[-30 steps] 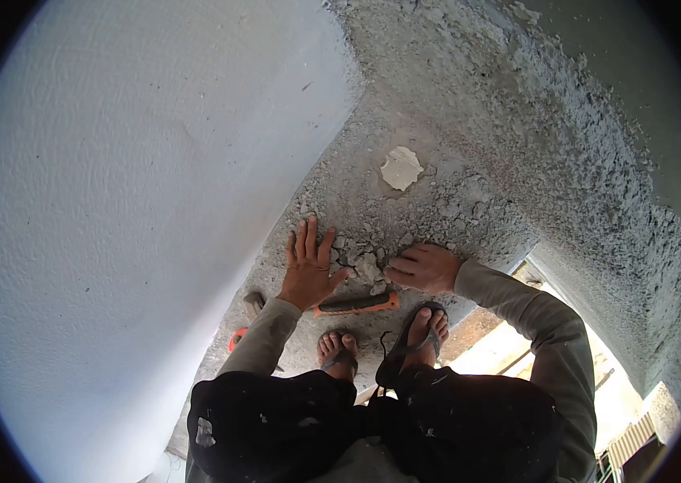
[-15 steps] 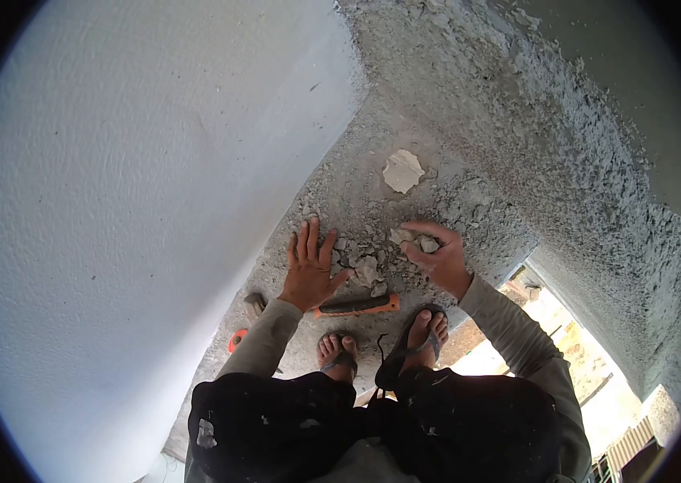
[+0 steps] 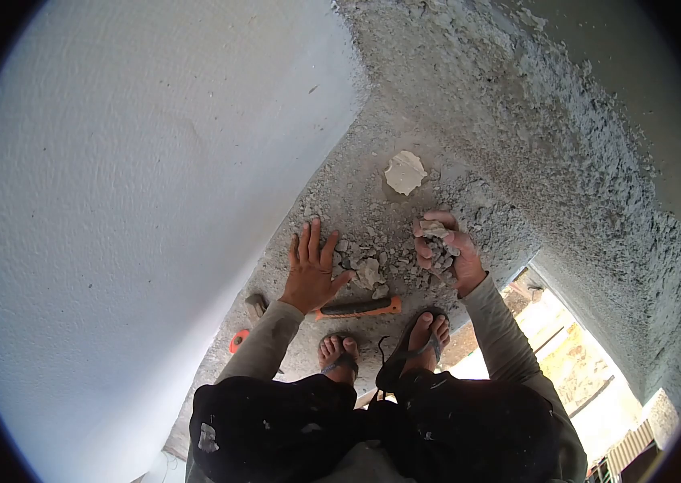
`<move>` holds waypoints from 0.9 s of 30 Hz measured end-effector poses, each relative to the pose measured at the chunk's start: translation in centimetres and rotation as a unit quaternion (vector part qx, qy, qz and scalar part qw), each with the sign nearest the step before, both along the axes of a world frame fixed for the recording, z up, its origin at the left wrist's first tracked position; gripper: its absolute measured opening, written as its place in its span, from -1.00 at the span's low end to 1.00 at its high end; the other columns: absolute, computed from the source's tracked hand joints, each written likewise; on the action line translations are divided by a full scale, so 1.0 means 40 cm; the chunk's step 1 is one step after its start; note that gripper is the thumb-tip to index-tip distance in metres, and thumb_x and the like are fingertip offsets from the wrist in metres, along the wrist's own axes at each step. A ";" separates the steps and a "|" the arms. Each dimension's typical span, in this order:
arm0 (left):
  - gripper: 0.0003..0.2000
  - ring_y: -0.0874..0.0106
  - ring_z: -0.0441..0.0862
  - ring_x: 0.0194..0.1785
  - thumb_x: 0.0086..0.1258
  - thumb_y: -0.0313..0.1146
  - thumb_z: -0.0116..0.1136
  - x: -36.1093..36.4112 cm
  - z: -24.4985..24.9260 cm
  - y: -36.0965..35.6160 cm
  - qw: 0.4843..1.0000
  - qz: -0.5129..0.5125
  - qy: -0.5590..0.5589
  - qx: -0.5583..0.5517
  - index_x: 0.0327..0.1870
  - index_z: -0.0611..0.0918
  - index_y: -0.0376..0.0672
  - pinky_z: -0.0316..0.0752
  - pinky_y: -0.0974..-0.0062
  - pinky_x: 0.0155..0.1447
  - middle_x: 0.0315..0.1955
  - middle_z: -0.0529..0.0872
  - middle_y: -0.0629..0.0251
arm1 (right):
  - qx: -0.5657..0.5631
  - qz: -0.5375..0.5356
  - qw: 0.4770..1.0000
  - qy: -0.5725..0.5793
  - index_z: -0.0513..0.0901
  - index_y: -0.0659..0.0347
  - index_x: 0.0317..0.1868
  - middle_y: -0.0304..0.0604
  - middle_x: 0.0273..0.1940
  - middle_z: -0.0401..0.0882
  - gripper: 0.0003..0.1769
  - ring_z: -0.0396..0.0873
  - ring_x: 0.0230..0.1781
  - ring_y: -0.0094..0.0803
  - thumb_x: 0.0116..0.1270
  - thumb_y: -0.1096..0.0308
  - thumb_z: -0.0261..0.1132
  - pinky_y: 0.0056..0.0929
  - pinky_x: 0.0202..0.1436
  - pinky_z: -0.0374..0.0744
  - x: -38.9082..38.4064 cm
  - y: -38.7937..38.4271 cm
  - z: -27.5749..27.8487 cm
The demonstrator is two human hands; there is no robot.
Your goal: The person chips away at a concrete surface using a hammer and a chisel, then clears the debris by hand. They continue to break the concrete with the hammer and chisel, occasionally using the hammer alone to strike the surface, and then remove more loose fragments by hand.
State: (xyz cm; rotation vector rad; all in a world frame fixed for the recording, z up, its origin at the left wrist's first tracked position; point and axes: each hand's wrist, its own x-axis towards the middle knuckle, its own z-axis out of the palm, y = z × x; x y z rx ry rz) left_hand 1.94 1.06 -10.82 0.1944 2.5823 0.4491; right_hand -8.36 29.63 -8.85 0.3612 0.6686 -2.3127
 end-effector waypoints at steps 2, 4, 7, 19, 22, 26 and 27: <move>-0.13 -0.15 -0.31 0.60 0.40 0.23 0.09 -0.001 0.001 0.000 1.000 0.000 0.001 0.001 0.56 0.02 -0.05 -0.29 -0.20 0.55 0.56 -0.26 -0.13 | 0.022 0.006 1.000 0.006 0.55 0.23 0.16 0.02 -0.03 0.57 -0.52 0.53 -0.29 -0.29 0.32 0.14 0.31 -0.32 -0.32 0.58 0.010 0.005 -0.006; -0.13 -0.15 -0.31 0.60 0.40 0.23 0.09 -0.001 0.002 0.000 1.000 -0.001 0.002 0.001 0.56 0.02 -0.05 -0.29 -0.20 0.55 0.56 -0.25 -0.13 | -0.004 -0.010 1.000 -0.027 0.56 0.24 0.13 0.06 -0.03 0.60 -0.48 0.58 -0.26 -0.24 0.44 -0.04 0.20 -0.30 -0.35 0.59 0.020 0.009 -0.020; -0.12 -0.16 -0.31 0.60 0.40 0.23 0.09 -0.004 0.005 0.000 1.000 -0.002 -0.003 -0.001 0.56 0.02 -0.05 -0.29 -0.20 0.55 0.56 -0.26 -0.13 | -0.037 -0.022 0.995 -0.092 0.60 0.23 0.02 0.08 -0.05 0.62 -0.40 0.63 -0.22 -0.18 0.51 -0.20 0.02 -0.27 -0.33 0.62 0.018 0.013 -0.018; -0.10 -0.16 -0.35 0.60 0.37 0.19 0.17 -0.004 0.006 0.001 1.000 0.007 -0.013 0.012 0.56 0.01 -0.06 -0.31 -0.22 0.55 0.56 -0.27 -0.13 | 0.105 -0.071 0.972 -0.200 0.58 0.19 -0.17 -0.01 -0.02 0.62 -0.66 0.65 -0.16 -0.14 0.55 0.08 0.09 -0.25 -0.20 0.70 0.053 -0.014 0.032; -0.10 -0.16 -0.34 0.60 0.36 0.17 0.19 -0.005 0.008 0.001 1.000 0.010 -0.019 0.013 0.56 0.01 -0.06 -0.31 -0.22 0.54 0.56 -0.28 -0.13 | 0.073 -0.085 0.975 -0.193 0.58 0.18 -0.13 0.01 0.02 0.62 -0.65 0.65 -0.03 -0.11 0.54 0.05 0.08 -0.19 -0.14 0.69 0.067 -0.011 0.024; -0.10 -0.17 -0.33 0.60 0.35 0.15 0.20 -0.005 0.007 -0.001 1.000 0.008 -0.010 0.018 0.55 0.02 -0.08 -0.30 -0.23 0.53 0.56 -0.27 -0.15 | 0.054 -0.101 0.975 -0.188 0.56 0.16 -0.12 0.00 0.01 0.61 -0.67 0.65 -0.08 -0.15 0.54 0.06 0.08 -0.26 -0.20 0.68 0.048 -0.019 0.036; -0.10 -0.18 -0.33 0.60 0.35 0.15 0.21 -0.003 0.005 -0.001 1.000 0.008 -0.006 0.021 0.55 0.03 -0.09 -0.29 -0.23 0.53 0.56 -0.27 -0.16 | 0.034 -0.117 0.975 -0.187 0.56 0.16 -0.14 -0.01 -0.02 0.61 -0.66 0.64 -0.13 -0.17 0.54 0.06 0.08 -0.31 -0.26 0.65 0.045 -0.020 0.024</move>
